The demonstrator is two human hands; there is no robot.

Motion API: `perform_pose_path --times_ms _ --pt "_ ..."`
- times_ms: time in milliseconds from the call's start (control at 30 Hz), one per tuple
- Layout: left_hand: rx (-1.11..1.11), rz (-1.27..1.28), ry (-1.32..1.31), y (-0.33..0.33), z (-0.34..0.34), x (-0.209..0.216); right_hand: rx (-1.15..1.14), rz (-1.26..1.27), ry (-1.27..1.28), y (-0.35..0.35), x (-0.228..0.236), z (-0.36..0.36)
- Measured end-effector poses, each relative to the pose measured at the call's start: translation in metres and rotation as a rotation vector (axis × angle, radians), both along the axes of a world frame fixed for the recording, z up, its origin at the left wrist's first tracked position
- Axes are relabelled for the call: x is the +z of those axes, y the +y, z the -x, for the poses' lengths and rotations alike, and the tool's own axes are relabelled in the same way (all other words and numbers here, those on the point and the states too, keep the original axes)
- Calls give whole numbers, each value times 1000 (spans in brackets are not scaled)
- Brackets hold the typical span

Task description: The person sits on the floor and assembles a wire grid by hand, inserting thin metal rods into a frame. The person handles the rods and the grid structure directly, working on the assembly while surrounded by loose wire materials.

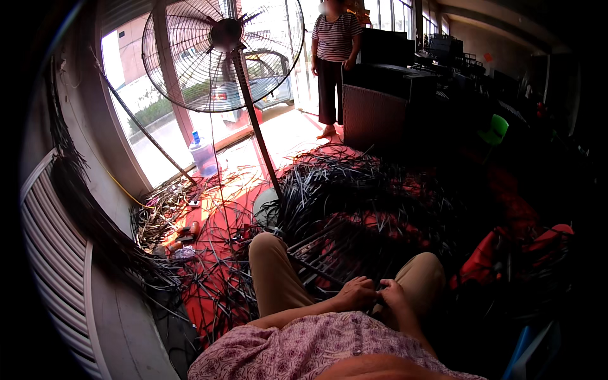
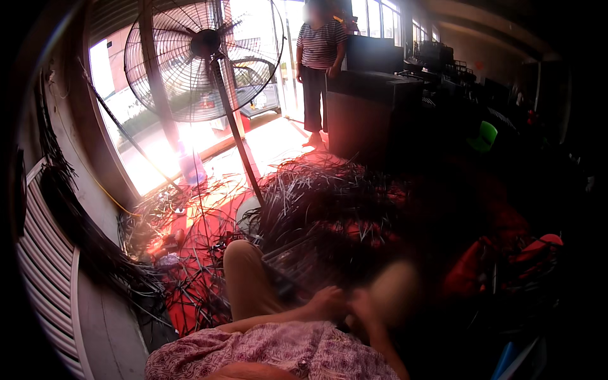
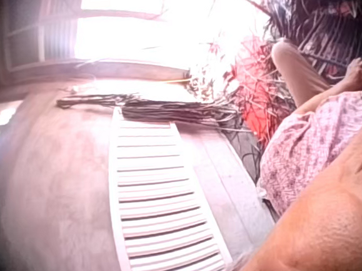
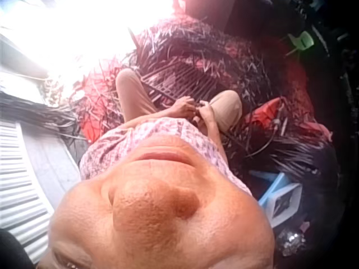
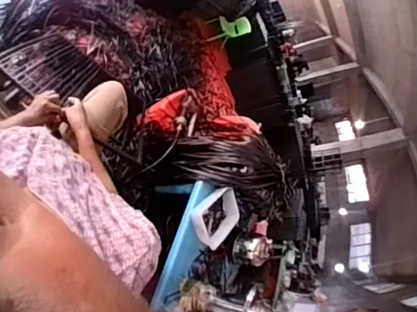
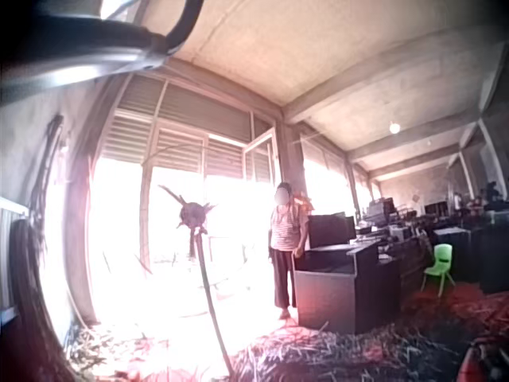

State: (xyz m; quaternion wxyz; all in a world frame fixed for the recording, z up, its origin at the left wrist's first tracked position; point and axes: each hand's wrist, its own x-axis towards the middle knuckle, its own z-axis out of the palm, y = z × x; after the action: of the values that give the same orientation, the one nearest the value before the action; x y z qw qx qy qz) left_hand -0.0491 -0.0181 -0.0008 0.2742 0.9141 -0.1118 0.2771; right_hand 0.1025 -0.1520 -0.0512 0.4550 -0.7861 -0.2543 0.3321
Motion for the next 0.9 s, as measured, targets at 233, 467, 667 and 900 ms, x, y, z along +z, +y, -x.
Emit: perform_pose_path --times_ms 233,467,667,900 --pt "6 41 5 3 1 -1 50 22 123 4 50 11" --pt "17 22 3 1 2 3 42 45 54 5 11 0" --pt "15 31 21 1 1 2 32 16 42 2 2 -1" --pt "16 10 47 1 1 0 15 7 133 2 39 10"
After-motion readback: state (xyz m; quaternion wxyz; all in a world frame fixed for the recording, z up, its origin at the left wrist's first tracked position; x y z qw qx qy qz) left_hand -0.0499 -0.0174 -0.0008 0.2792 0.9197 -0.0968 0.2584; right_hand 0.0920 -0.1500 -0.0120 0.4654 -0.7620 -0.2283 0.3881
